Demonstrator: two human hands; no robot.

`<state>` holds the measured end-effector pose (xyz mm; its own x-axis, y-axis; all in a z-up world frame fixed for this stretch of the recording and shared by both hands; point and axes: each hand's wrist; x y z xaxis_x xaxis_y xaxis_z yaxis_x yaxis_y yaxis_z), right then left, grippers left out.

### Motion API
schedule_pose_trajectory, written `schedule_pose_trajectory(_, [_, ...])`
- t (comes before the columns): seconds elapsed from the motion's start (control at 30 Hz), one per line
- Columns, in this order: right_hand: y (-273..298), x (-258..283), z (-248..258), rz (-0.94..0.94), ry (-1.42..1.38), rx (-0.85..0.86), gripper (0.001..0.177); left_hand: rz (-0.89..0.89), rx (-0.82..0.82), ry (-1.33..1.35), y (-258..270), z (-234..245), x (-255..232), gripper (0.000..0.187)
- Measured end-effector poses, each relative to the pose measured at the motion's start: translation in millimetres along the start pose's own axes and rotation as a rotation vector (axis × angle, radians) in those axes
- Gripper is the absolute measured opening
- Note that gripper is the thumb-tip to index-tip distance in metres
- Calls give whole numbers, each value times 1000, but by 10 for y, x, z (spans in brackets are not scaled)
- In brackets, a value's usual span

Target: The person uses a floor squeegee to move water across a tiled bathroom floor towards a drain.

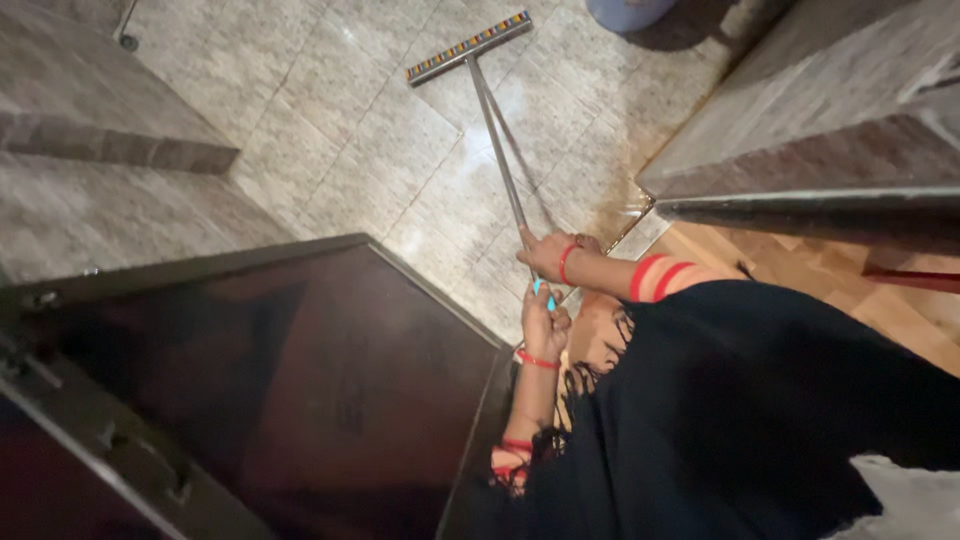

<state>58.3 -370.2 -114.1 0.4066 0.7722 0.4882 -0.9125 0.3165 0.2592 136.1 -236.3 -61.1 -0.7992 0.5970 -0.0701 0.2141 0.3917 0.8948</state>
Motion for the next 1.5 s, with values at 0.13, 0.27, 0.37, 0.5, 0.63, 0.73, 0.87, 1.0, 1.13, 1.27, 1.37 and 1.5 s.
schedule_pose_trajectory(0.13, [-205, -398, 204, -100, -29, 13, 30, -61, 20, -38, -410, -262, -287, 9])
schedule_pose_trajectory(0.27, [-125, -380, 205, -142, -57, 5, 29, -59, 53, -39, -373, -247, -240, 11])
schedule_pose_trajectory(0.37, [28, -46, 91, -102, -100, -4, 28, -100, 72, -145, -118, -32, -54, 15])
schedule_pose_trajectory(0.5, [272, 498, -99, -105, -82, 87, 29, 29, -20, -315, 255, 363, 230, 23])
schedule_pose_trajectory(0.63, [698, 1088, -427, -58, -63, 55, 34, -27, 77, -257, 539, 873, 775, 26])
schedule_pose_trajectory(0.73, [986, 1483, -578, -29, -65, 59, 35, 21, 51, -206, 918, 1189, 1122, 21])
schedule_pose_trajectory(0.87, [1330, 1950, -575, -14, -95, 117, 41, 160, 9, -78, 1354, 1351, 1419, 16])
schedule_pose_trajectory(1.0, [1415, 2001, -634, -29, -102, 109, 48, 154, 73, -66, 1399, 1436, 1559, 15])
schedule_pose_trajectory(1.13, [1308, 1684, -739, -77, -192, 182, 47, 127, 11, -91, 1335, 1192, 1488, 16])
schedule_pose_trajectory(1.27, [1123, 1171, -760, -145, -245, 94, 41, 132, -118, -182, 1089, 692, 1193, 27])
schedule_pose_trajectory(1.37, [942, 772, -659, -204, -256, 116, 35, 103, -149, -263, 800, 412, 907, 26])
schedule_pose_trajectory(1.5, [716, 336, -128, -222, -101, 51, 45, 68, -19, -165, 417, 109, 531, 30])
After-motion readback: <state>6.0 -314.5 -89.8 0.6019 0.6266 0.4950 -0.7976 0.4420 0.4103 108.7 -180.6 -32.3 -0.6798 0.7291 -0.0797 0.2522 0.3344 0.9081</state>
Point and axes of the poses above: each hand's wrist, its own y-axis away from the middle knuckle, its own z-axis out of the back of the hand, x = y × z, and after that the axes turned 14 degrees about z, right-handed
